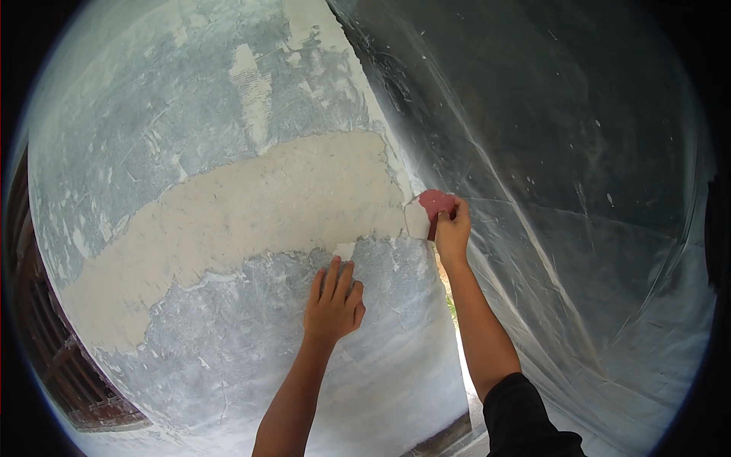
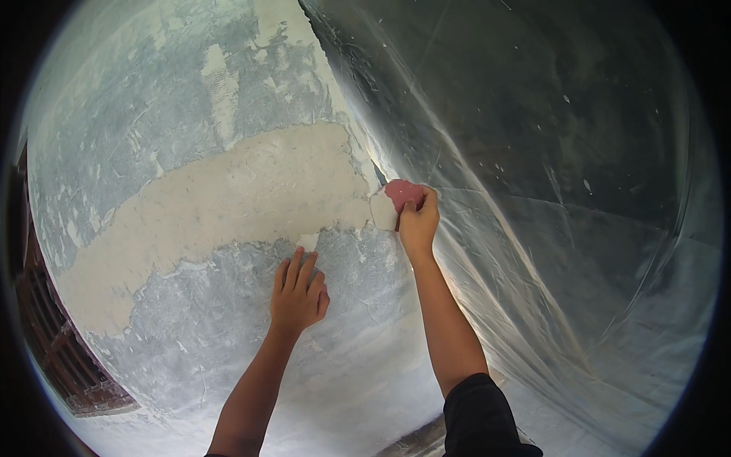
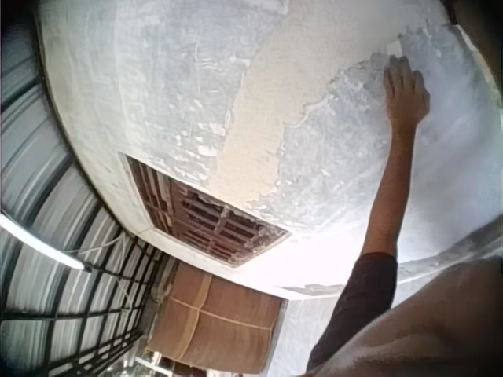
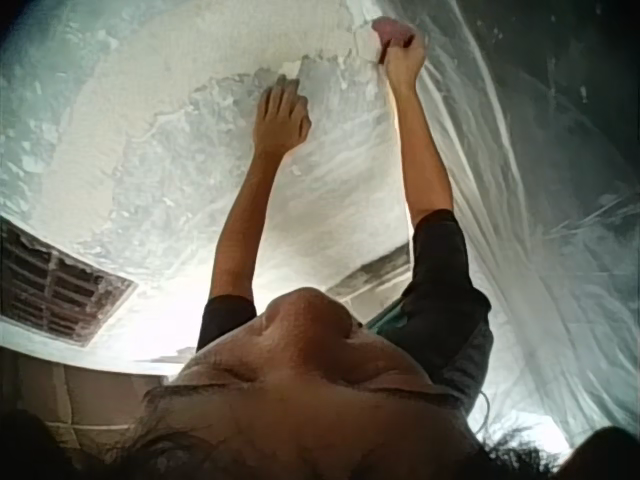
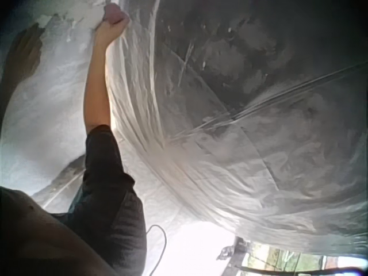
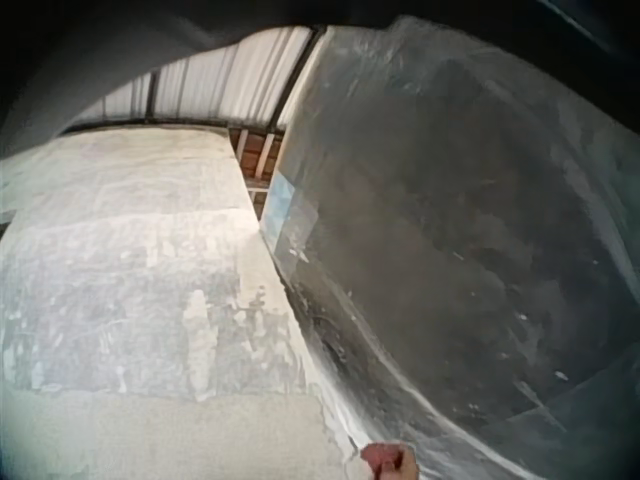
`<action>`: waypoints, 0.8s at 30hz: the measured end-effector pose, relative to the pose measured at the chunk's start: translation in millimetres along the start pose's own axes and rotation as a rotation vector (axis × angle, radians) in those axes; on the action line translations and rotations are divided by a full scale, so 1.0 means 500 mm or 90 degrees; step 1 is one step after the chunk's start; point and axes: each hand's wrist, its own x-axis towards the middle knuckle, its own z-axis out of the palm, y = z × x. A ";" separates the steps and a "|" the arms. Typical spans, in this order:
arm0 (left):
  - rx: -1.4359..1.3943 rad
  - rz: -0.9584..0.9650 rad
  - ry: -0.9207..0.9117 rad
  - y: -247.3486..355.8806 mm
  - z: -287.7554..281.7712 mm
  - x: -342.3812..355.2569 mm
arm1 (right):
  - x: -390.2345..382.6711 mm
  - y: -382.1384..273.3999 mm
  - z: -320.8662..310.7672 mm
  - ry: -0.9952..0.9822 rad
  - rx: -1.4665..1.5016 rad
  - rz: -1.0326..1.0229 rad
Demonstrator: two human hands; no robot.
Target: The person applies wall putty to a wall using a putty knife, smoothing the putty over a damaged area.
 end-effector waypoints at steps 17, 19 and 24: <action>0.003 -0.003 -0.010 -0.001 0.001 -0.004 | 0.021 -0.027 0.031 -0.055 -0.053 -0.040; 0.018 0.000 -0.003 -0.002 0.003 0.000 | 0.036 -0.024 0.022 -0.001 -0.072 -0.011; 0.007 -0.004 -0.012 -0.004 0.002 0.000 | 0.011 -0.058 0.041 -0.006 0.031 -0.017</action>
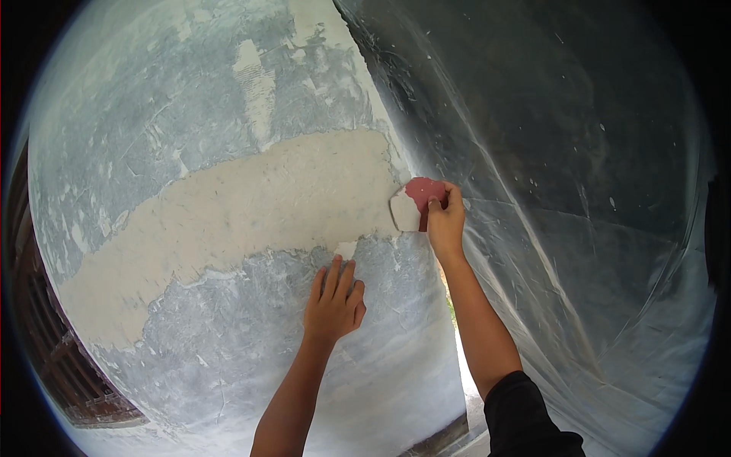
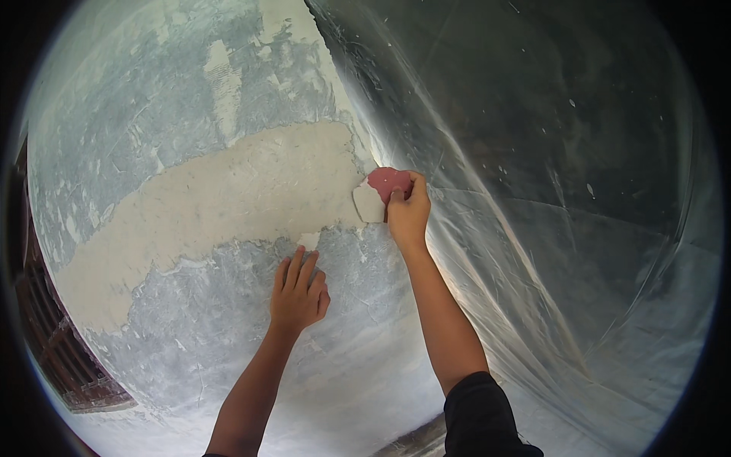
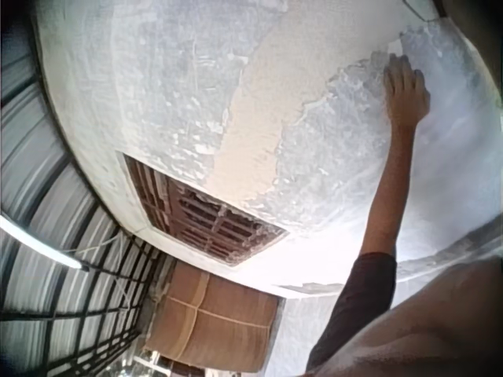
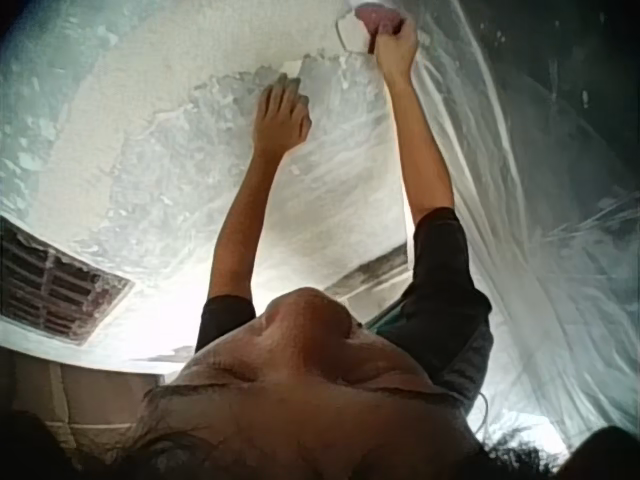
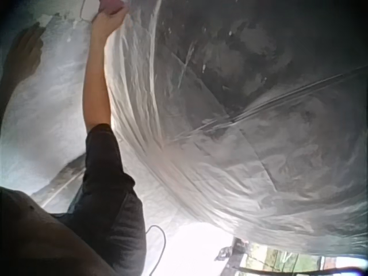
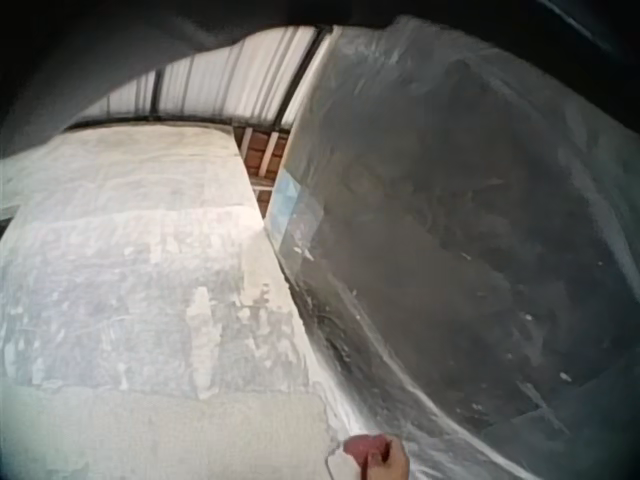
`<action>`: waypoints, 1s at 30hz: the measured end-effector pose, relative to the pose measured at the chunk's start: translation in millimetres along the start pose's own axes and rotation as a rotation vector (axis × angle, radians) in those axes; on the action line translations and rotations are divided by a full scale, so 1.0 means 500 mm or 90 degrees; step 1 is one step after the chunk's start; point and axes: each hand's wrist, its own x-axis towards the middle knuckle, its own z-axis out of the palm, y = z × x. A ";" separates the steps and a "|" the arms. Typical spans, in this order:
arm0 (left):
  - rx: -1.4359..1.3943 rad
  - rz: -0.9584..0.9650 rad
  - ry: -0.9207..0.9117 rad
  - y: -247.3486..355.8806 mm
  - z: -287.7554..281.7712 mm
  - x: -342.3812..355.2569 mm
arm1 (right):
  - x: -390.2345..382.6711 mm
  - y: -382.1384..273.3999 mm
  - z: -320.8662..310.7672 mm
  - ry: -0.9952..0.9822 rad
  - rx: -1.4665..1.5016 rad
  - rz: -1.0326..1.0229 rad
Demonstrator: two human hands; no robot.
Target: The person applies wall putty to a wall using a putty knife, smoothing the putty over a damaged area.
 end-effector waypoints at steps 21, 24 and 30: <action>0.003 -0.003 0.001 0.000 -0.002 -0.007 | -0.011 0.011 -0.016 -0.162 -0.047 0.004; 0.001 0.004 0.007 0.004 0.000 0.000 | 0.037 0.057 -0.044 -0.010 -0.042 0.028; 0.010 -0.002 -0.002 -0.003 0.003 -0.005 | -0.017 0.018 -0.027 -0.115 0.017 0.030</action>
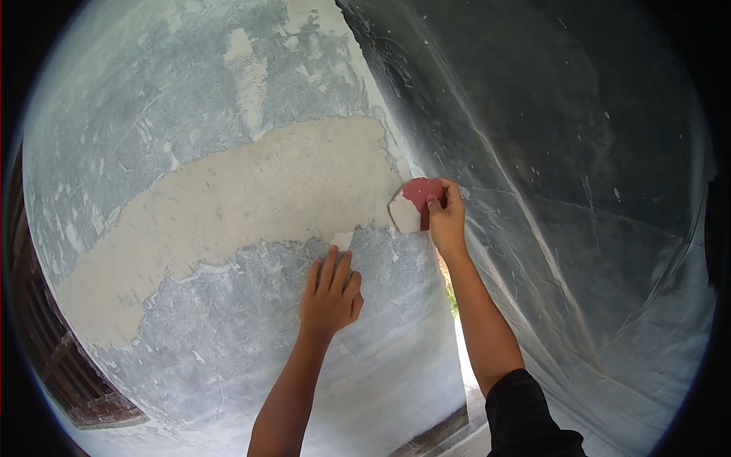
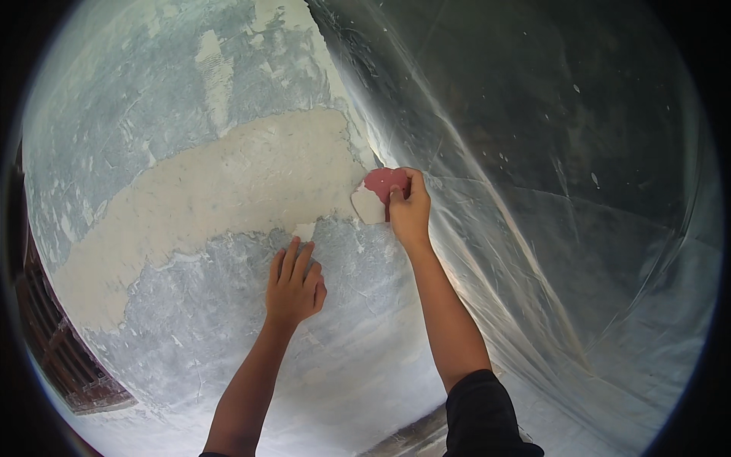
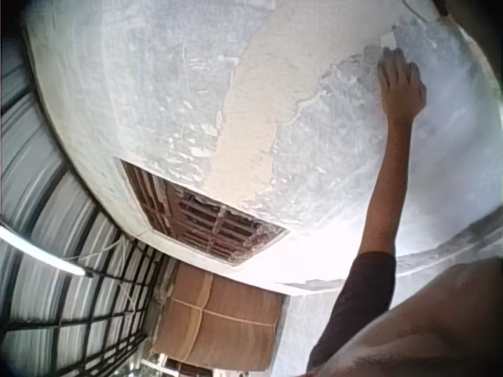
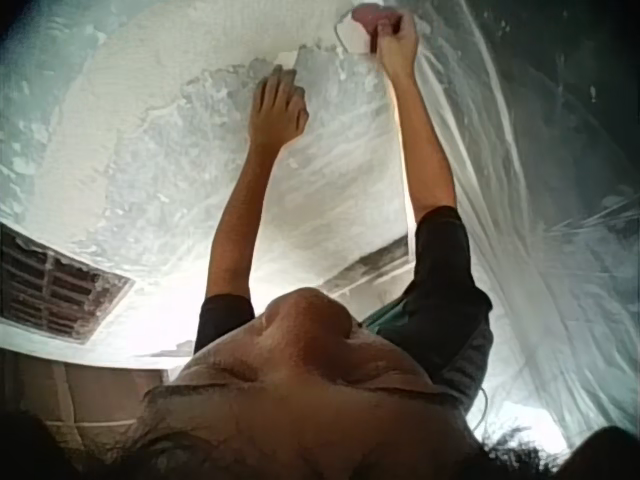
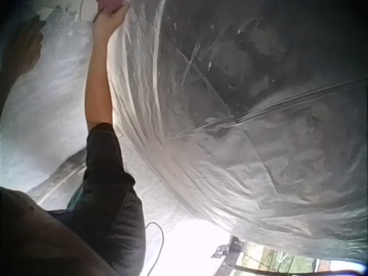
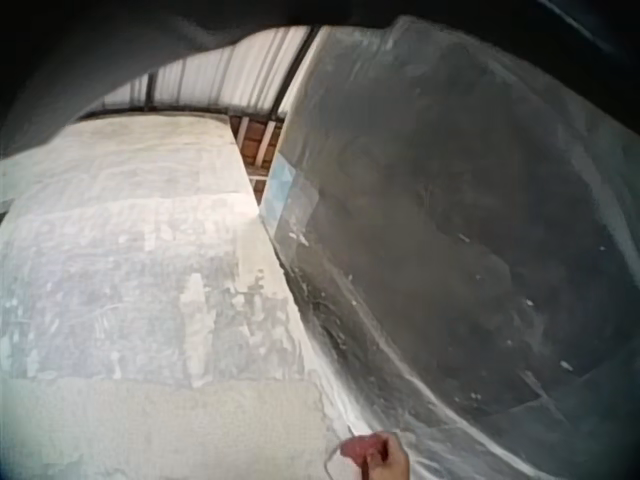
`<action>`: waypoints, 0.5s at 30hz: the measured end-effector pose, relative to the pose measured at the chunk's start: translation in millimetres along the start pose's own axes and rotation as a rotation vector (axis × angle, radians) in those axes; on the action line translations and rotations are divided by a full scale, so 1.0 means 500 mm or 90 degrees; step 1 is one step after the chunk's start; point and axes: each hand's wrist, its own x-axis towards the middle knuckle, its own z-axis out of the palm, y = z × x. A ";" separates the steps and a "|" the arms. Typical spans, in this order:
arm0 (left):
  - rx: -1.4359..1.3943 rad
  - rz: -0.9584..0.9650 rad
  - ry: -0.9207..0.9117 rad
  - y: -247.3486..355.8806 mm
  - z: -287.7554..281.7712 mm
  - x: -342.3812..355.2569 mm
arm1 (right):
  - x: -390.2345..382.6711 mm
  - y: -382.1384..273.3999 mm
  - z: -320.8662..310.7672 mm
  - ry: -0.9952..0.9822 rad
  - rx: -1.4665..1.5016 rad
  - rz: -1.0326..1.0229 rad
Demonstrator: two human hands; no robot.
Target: The person applies wall putty to a wall using a putty knife, smoothing the putty over a damaged area.
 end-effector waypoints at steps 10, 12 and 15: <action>-0.004 0.002 0.003 0.002 -0.001 0.001 | 0.008 0.033 -0.008 0.103 -0.013 -0.006; -0.010 0.007 0.006 0.007 -0.002 0.003 | 0.025 0.066 -0.021 0.158 -0.022 0.017; -0.005 0.007 0.010 0.007 0.003 0.001 | 0.016 0.078 -0.044 0.217 0.027 0.065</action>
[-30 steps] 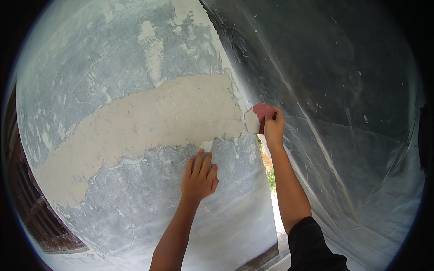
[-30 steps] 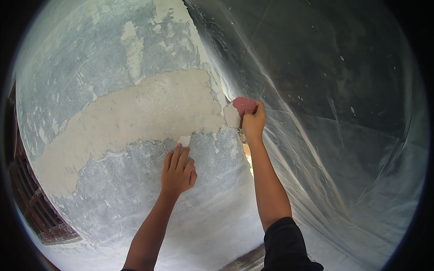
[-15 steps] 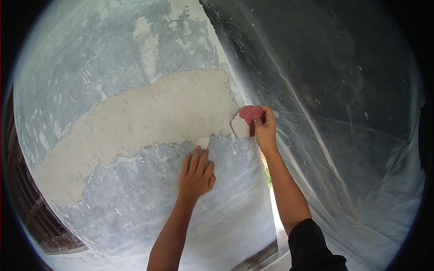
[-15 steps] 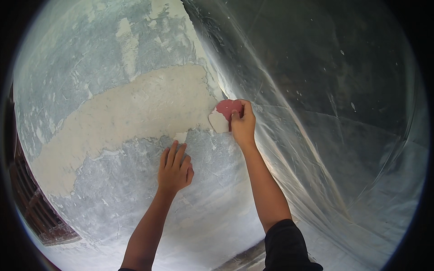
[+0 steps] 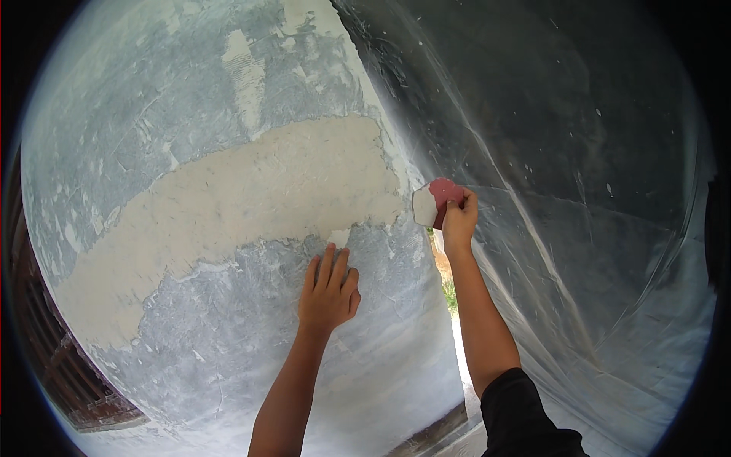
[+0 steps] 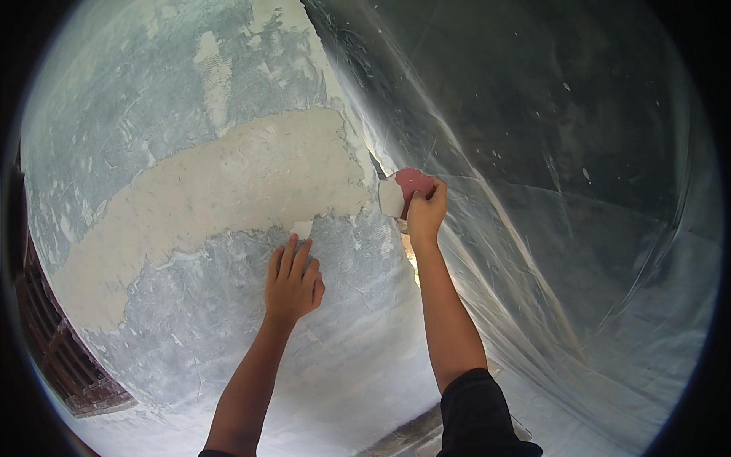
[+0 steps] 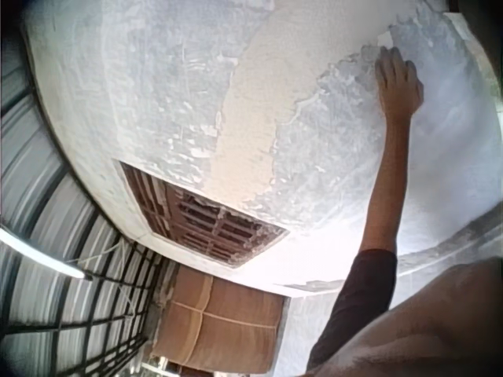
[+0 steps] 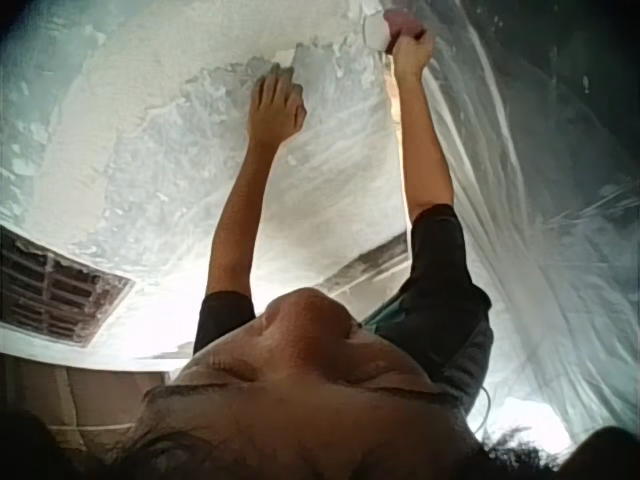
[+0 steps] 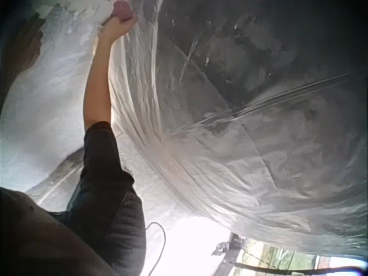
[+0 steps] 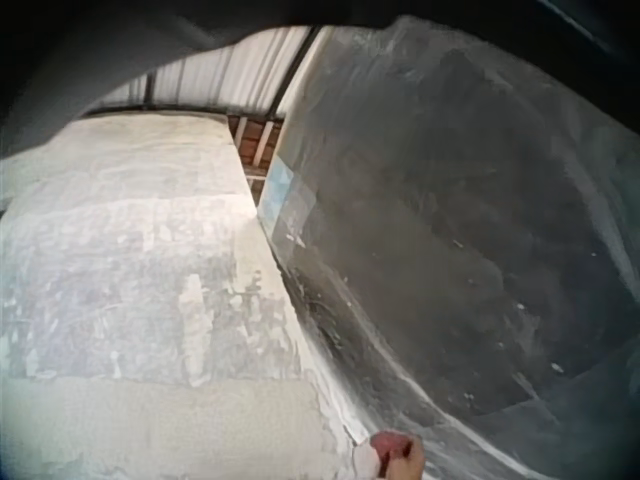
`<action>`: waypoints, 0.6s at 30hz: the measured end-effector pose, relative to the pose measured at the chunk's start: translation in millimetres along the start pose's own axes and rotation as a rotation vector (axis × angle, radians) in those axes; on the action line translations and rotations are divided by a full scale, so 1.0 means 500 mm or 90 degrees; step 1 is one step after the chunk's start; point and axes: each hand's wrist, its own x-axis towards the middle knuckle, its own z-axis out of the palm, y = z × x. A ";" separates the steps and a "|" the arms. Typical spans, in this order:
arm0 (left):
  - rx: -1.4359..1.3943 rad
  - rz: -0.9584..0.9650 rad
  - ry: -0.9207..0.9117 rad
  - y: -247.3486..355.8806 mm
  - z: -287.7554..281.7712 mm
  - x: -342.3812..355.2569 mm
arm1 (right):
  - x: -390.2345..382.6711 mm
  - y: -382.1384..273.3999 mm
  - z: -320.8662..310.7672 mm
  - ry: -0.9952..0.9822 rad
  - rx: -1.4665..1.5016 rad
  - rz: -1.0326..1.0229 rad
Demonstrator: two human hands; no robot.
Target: The person applies wall putty to a wall using a putty knife, smoothing the putty over a damaged area.
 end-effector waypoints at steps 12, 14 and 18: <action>-0.022 -0.008 0.002 -0.003 0.000 -0.001 | -0.083 0.025 -0.071 0.079 -0.090 0.092; -0.038 -0.011 0.004 -0.002 -0.003 0.002 | -0.097 0.029 -0.107 0.058 -0.085 0.106; -0.090 -0.026 -0.003 0.029 -0.011 -0.023 | -0.154 0.006 -0.173 -0.015 -0.019 0.167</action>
